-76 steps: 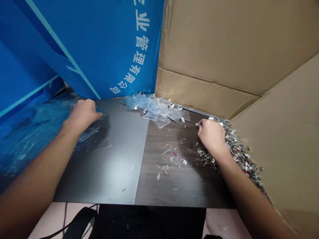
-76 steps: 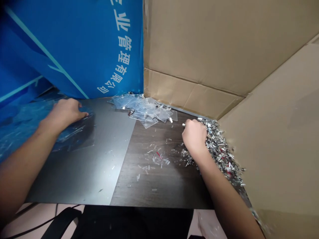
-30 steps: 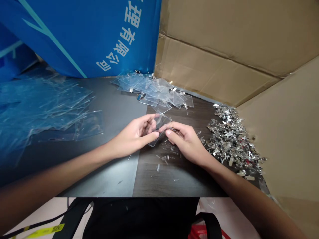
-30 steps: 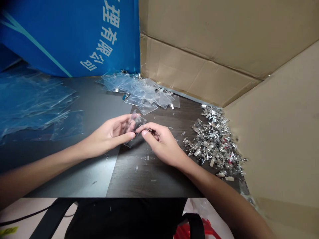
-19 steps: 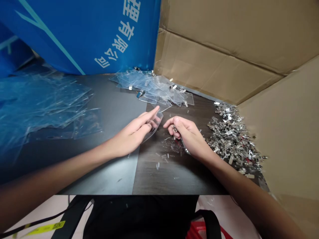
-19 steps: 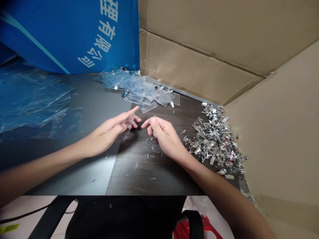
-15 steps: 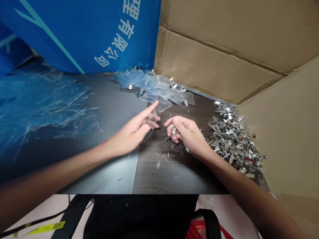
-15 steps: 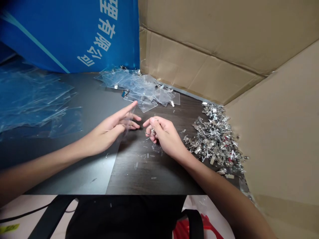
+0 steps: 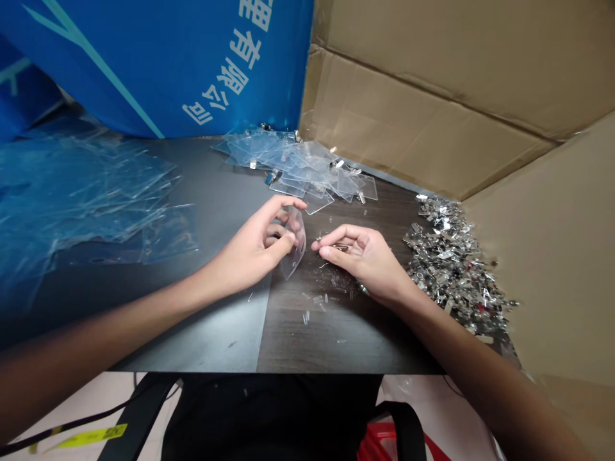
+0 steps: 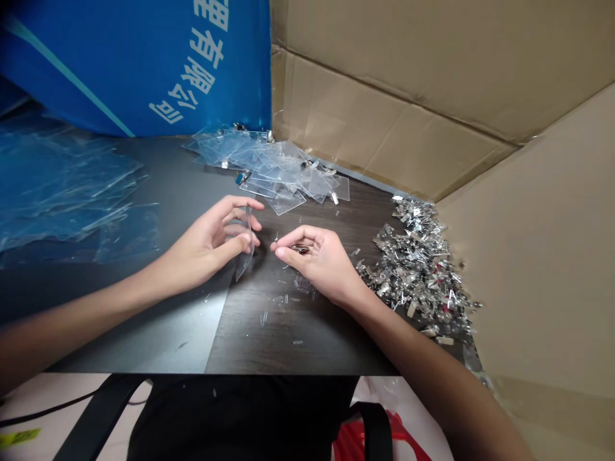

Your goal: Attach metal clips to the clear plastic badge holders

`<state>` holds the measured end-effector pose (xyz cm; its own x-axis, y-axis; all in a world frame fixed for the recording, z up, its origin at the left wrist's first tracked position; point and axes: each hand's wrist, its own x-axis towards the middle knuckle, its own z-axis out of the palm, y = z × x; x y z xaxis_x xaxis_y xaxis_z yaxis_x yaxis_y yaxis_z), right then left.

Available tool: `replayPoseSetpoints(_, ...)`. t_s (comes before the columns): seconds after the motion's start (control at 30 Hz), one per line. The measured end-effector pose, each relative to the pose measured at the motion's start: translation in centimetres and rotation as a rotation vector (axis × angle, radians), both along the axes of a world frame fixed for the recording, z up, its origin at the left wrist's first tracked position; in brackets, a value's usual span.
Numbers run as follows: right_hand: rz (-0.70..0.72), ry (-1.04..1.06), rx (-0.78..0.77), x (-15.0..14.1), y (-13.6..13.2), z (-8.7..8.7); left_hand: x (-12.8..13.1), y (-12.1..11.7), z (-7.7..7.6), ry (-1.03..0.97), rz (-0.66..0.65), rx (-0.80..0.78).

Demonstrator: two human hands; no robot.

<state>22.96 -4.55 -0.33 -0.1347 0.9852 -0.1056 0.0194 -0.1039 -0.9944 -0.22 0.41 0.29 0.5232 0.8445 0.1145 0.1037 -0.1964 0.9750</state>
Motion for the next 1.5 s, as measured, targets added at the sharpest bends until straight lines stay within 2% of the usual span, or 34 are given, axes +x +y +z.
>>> replayPoseSetpoints(0.07, -0.002, 0.002, 0.005, 0.1, 0.0, 0.1, 0.0, 0.1, -0.1, 0.006, 0.013, -0.009)
replayPoseSetpoints(0.27, 0.046, -0.135, 0.1, 0.3, 0.0, 0.4, 0.1, 0.1, 0.4, -0.015, -0.025, -0.188)
replayPoseSetpoints(0.37, 0.073, -0.201, 0.122, 0.2, -0.1, 0.5, 0.1, 0.0, 0.5, 0.012, -0.02, -0.169)
replayPoseSetpoints(0.53, 0.201, -0.201, 0.095, 0.0, -0.2, 0.6, -0.1, 0.1, 0.2, 0.051, -0.012, -0.124)
replayPoseSetpoints(0.67, 0.242, -0.221, 0.152, -0.1, -0.3, 0.8, -0.1, 0.1, 0.0, 0.051, -0.019, -0.145)
replayPoseSetpoints(0.83, 0.22, -0.264, 0.184, -0.1, -0.5, 1.2, 0.0, 0.0, 0.0, 0.045, -0.037, -0.165)
replayPoseSetpoints(0.97, 0.237, -0.22, 0.194, -0.4, -0.7, 1.5, 0.0, -0.1, 0.0, 0.054, -0.037, -0.142)
replayPoseSetpoints(1.07, 0.197, -0.207, 0.231, -0.6, -0.9, 1.3, 0.0, -0.1, 0.1, 0.077, -0.02, -0.125)
replayPoseSetpoints(1.3, 0.041, -0.14, 0.079, -0.6, -0.8, 0.5, 0.2, -0.3, 0.1, 0.117, 0.018, -0.024)
replayPoseSetpoints(1.5, -0.001, -0.046, 0.076, -0.7, -1.0, 0.8, 0.3, -0.5, 0.1, 0.033, 0.05, -0.078)
